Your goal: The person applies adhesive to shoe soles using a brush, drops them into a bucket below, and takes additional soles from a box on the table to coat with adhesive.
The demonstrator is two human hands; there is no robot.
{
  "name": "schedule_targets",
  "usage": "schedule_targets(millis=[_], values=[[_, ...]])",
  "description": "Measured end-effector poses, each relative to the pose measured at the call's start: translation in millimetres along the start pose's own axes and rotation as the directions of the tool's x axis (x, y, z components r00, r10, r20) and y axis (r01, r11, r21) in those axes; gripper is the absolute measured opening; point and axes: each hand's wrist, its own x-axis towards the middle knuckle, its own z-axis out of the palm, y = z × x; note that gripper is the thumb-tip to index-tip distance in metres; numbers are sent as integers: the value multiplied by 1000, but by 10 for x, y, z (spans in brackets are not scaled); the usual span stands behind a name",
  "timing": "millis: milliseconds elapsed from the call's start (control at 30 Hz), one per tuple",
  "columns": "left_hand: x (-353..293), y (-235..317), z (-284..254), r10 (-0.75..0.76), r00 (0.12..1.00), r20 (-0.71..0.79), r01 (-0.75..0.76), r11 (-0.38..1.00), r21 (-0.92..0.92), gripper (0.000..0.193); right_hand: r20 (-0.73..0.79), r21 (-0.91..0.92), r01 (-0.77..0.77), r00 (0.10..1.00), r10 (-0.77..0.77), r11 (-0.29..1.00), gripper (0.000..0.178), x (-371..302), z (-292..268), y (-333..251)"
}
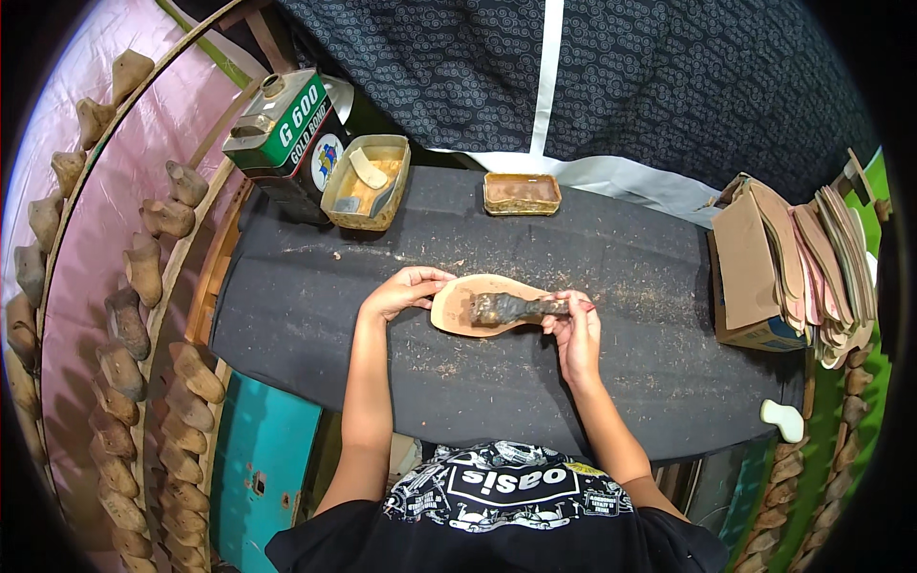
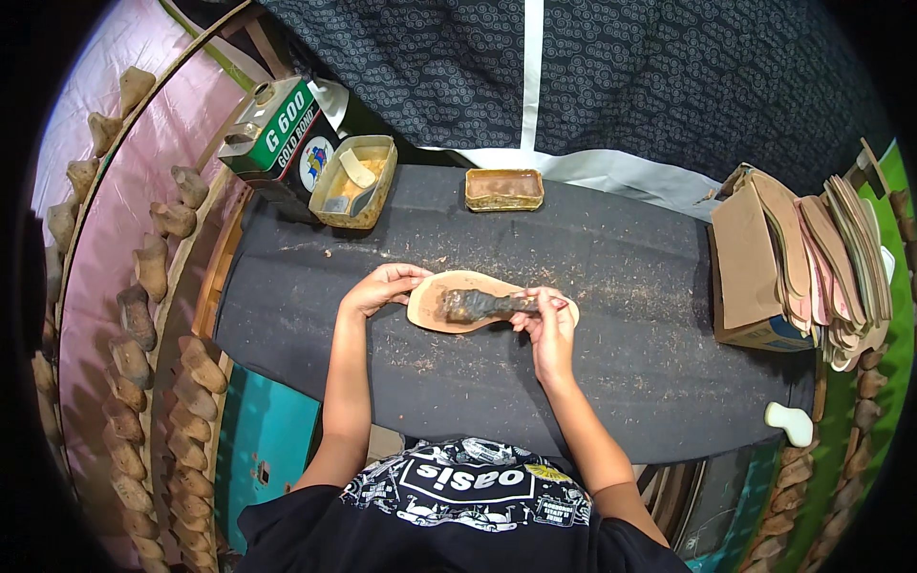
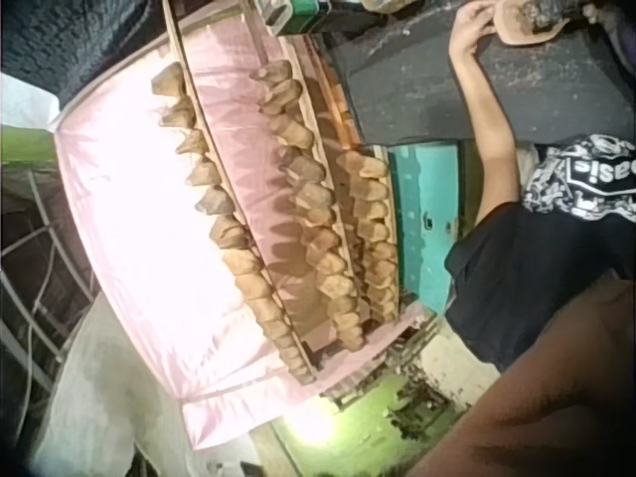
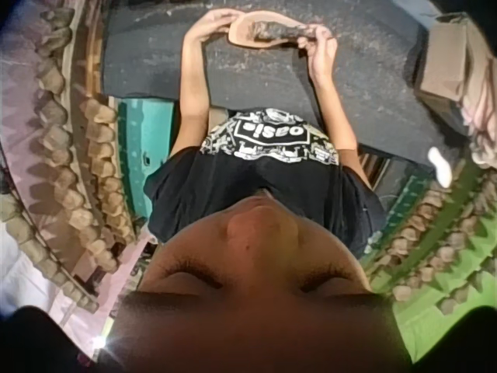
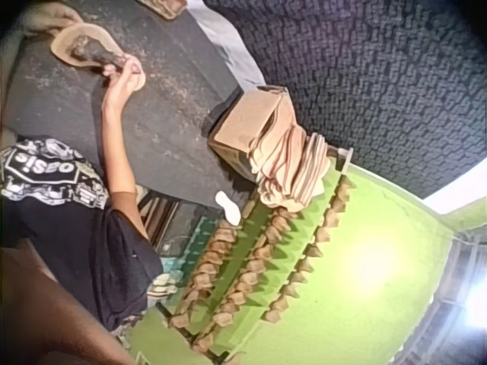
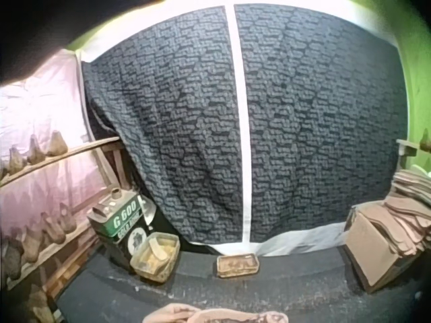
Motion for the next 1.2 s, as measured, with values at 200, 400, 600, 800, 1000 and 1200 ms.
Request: schedule_targets(millis=[200,400,600,800,1000,1200], values=[[6,3,-18,-19,999,40,19,1000,-14,25,107,-86,-22,994,31,996,22,-79,128,141],[20,-11,-36,-14,998,61,16,999,-31,25,140,-71,-31,989,41,997,19,-109,161,220],[32,-25,-57,-13,998,69,16,999,-37,25,136,-196,50,990,-23,979,17,-122,45,58],[25,-32,-69,-18,997,75,21,999,-49,25,57,-340,206,978,-199,918,15,-49,-147,-197],[38,-37,-87,-31,996,78,36,998,-57,25,23,-289,290,955,-296,912,16,4,-155,-255],[43,-19,-64,-27,996,89,34,997,-70,25,114,-92,103,989,-92,990,18,-23,163,-12]])
